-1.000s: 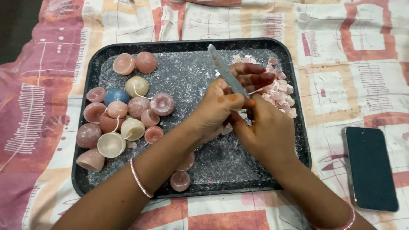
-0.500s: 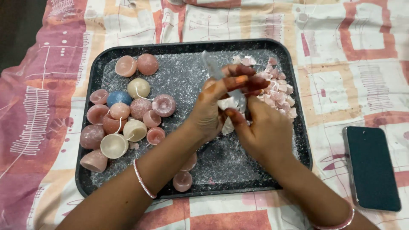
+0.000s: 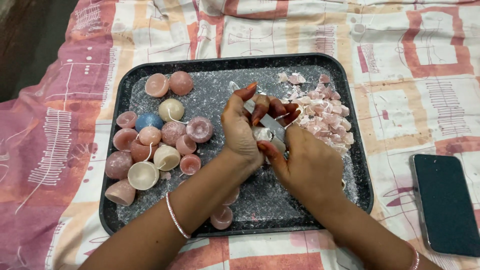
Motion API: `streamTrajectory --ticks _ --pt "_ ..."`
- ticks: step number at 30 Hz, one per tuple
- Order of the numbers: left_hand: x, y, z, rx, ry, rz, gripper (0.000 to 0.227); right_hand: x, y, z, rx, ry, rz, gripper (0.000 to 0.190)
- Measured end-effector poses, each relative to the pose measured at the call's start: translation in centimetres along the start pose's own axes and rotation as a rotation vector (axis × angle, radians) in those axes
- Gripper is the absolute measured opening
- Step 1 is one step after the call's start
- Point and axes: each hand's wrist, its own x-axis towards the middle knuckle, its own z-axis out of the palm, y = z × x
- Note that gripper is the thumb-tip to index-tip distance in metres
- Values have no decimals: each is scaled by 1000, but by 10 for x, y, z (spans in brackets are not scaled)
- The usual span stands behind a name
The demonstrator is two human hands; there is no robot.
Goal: Using a knife to scrape and cut small circular wax pieces from a tray.
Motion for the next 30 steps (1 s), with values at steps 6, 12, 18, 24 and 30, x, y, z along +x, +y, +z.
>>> streamTrajectory --ticks 6,12,18,24,30 --pt "-8 5 20 68 165 -139 43 9 12 -5 13 -109 113 58" --pt "-3 2 7 61 67 -2 50 1 0 -6 30 53 -56 56" --pt "-7 -3 5 28 8 134 45 2 0 -6 14 94 -48 55" --pt "-7 0 8 185 43 109 53 7 8 -9 310 -157 160 51" --pt "-3 -2 -1 165 -86 146 52 4 41 14 957 -482 221 33"
